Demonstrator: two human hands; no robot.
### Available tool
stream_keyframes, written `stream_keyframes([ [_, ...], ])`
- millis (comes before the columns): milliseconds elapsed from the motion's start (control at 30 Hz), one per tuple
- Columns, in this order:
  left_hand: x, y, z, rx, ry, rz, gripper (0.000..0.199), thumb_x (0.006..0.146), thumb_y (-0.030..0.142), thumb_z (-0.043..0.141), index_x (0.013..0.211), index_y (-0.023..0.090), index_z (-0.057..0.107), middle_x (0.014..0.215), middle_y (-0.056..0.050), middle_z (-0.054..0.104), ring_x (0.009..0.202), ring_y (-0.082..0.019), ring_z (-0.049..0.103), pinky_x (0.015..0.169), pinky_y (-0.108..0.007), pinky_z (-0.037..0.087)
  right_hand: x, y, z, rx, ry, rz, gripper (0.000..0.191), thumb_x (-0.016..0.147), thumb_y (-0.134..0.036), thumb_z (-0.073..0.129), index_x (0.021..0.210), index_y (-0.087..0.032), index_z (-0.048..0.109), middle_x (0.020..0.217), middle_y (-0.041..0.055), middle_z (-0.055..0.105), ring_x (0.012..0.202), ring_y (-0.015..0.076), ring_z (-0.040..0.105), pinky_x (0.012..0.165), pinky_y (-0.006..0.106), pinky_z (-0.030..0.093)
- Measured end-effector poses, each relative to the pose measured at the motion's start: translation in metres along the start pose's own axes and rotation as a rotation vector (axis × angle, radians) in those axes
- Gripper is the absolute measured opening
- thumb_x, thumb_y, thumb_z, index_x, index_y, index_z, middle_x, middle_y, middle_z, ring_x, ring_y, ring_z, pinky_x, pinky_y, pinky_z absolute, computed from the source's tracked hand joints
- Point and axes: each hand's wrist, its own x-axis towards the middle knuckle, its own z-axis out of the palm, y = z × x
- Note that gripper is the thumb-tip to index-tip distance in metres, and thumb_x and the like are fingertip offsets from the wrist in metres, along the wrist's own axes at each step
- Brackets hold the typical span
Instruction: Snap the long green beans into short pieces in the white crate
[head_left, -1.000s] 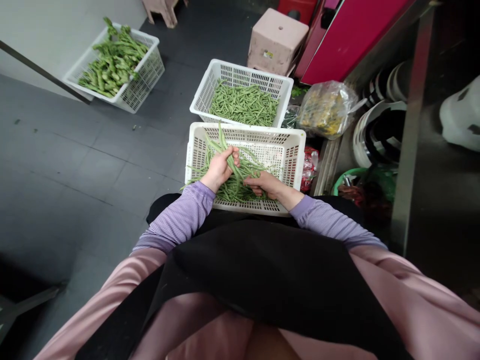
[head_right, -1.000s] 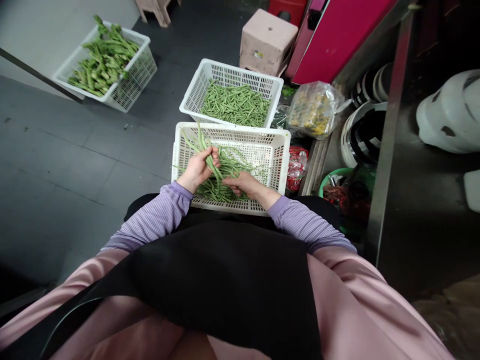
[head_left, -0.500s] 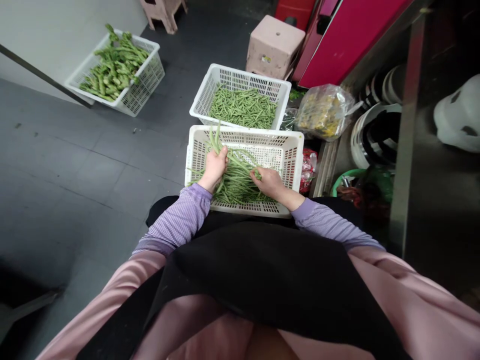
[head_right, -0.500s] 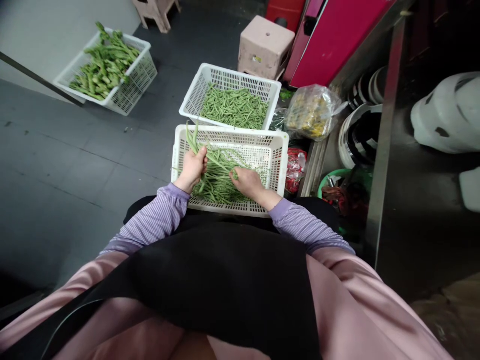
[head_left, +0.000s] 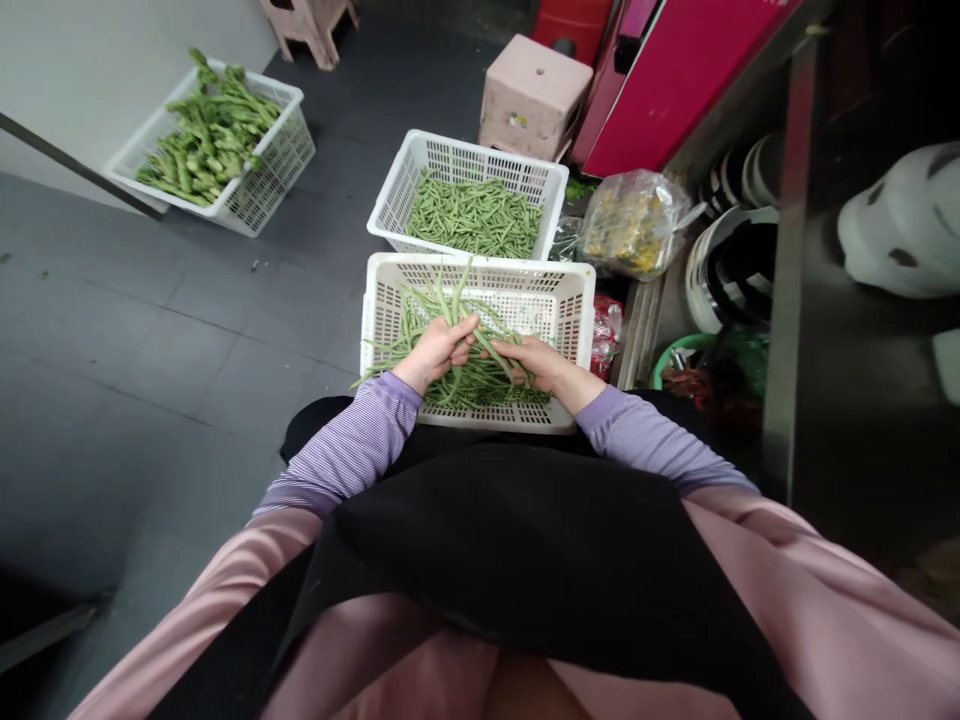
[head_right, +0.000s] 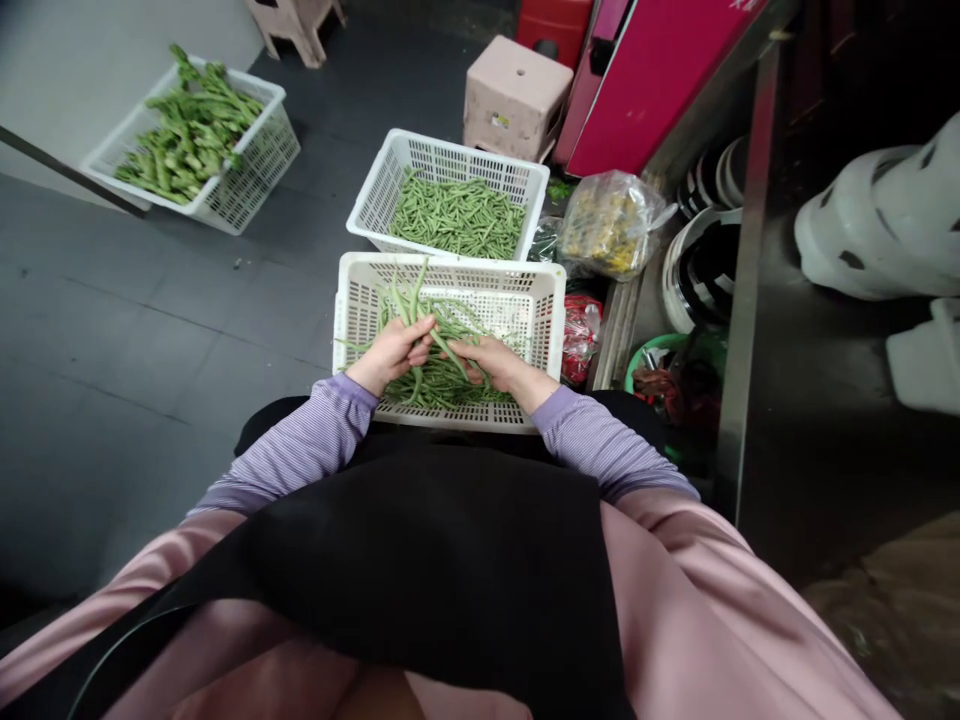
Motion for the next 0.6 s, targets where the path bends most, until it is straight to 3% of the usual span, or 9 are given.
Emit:
stream_keyframes([
  [133,0.001,-0.010,0.003,-0.011,-0.042,-0.053,0.036,0.069,0.035,0.084,0.075,0.015,0.055,0.046,0.010,0.038,0.034,-0.001,0.030,0.035,-0.015,0.018,-0.007,-0.004,0.017,0.278,-0.114,0.092,0.036,0.084,-0.053,0.065,0.078,-0.019,0.055,0.058,-0.0049,0.045,0.041,0.0055,0.029,0.039,0.022,0.022],
  [300,0.007,-0.004,-0.006,-0.128,0.072,-0.003,0.029,0.080,0.039,0.074,0.085,0.013,0.060,0.051,0.008,0.043,0.033,0.000,0.024,0.035,-0.016,0.015,-0.013,-0.011,0.020,0.313,-0.212,0.111,0.024,0.084,-0.039,0.065,0.078,-0.019,0.054,0.047,-0.0102,0.033,0.035,0.0047,0.022,0.037,0.022,0.018],
  [467,0.012,0.000,-0.011,-0.002,0.167,0.123,0.027,0.082,0.037,0.070,0.077,0.017,0.052,0.051,0.009,0.043,0.034,-0.002,0.023,0.035,-0.018,0.017,-0.014,-0.015,0.018,0.250,-0.141,0.101,0.019,0.083,-0.036,0.062,0.080,-0.018,0.057,0.044,-0.0098,0.035,0.033,0.0060,0.024,0.035,0.022,0.018],
  [600,0.003,-0.003,-0.003,0.337,0.299,0.403,0.027,0.080,0.033,0.071,0.070,0.019,0.050,0.054,0.007,0.047,0.041,-0.005,0.036,0.043,-0.020,0.031,-0.010,-0.012,0.017,0.163,0.023,0.091,0.016,0.080,-0.031,0.061,0.072,-0.019,0.055,0.045,-0.0074,0.039,0.034,0.0073,0.028,0.035,0.023,0.020],
])
